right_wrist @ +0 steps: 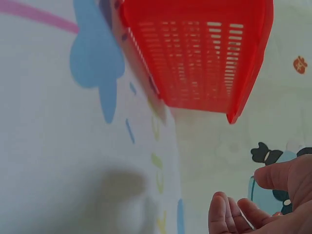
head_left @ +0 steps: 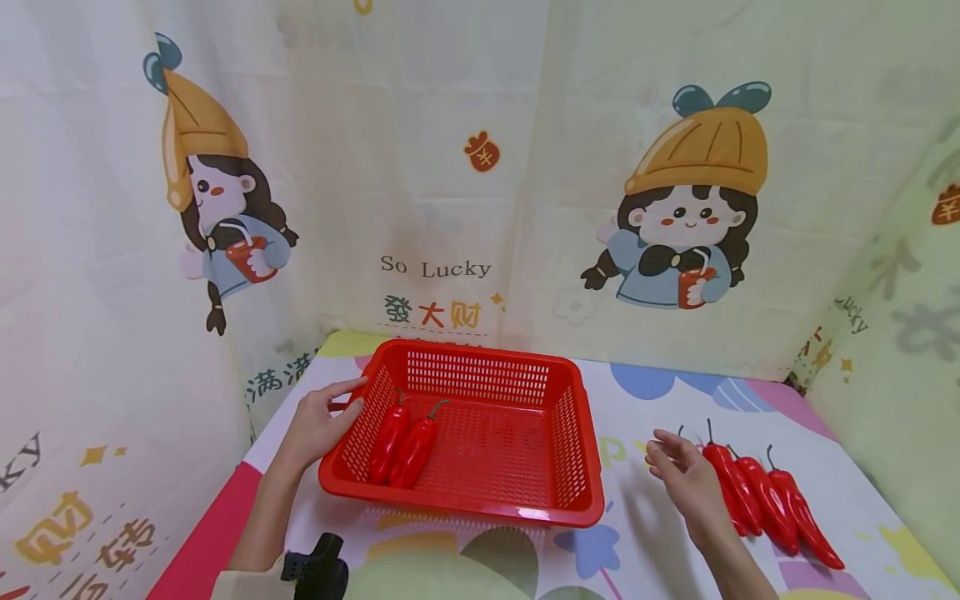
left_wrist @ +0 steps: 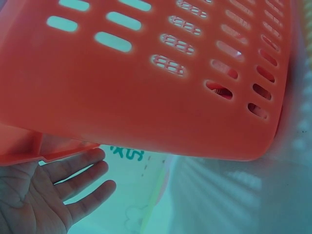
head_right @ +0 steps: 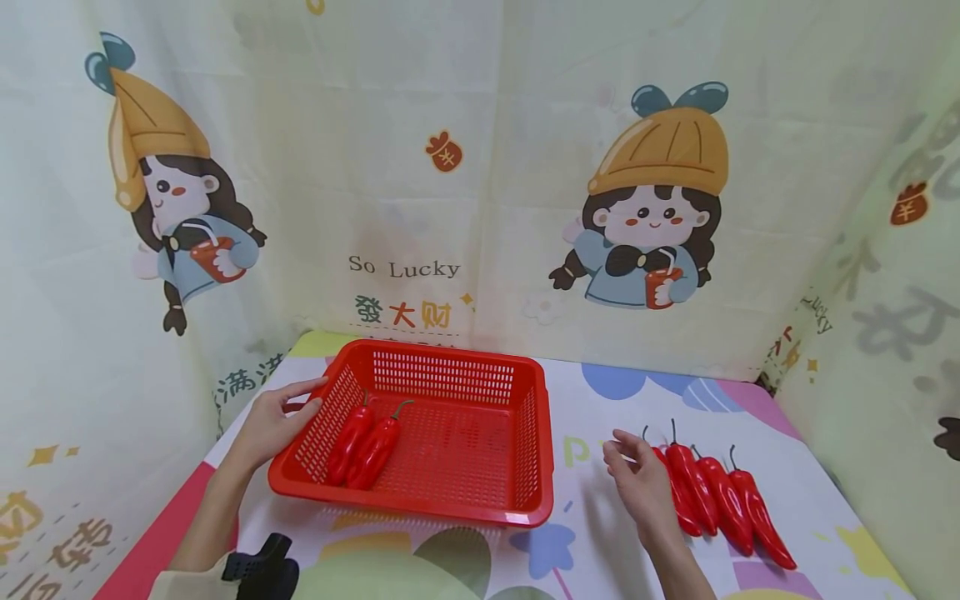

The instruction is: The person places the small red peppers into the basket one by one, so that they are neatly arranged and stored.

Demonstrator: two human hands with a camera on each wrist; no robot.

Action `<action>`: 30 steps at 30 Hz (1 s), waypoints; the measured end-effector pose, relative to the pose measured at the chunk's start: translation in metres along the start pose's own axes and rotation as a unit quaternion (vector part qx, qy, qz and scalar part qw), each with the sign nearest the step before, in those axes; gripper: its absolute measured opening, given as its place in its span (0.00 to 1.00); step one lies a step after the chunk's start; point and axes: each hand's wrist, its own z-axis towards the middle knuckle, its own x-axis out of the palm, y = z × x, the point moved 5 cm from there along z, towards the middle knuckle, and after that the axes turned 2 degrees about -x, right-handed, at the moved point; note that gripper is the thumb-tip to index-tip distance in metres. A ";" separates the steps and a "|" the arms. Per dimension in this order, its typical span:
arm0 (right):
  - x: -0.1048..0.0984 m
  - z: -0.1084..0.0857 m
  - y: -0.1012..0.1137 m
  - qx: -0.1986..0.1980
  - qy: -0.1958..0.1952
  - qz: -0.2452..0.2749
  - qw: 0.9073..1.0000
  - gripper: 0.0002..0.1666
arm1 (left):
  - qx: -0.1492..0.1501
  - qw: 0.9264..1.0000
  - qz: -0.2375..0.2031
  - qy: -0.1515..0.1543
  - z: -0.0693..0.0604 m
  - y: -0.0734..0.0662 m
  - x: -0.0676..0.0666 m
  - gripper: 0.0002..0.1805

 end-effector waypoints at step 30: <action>-0.033 0.015 -0.025 -0.088 -0.111 -0.219 0.965 0.42 | 0.010 1.000 0.007 -0.006 0.000 0.002 0.000 0.25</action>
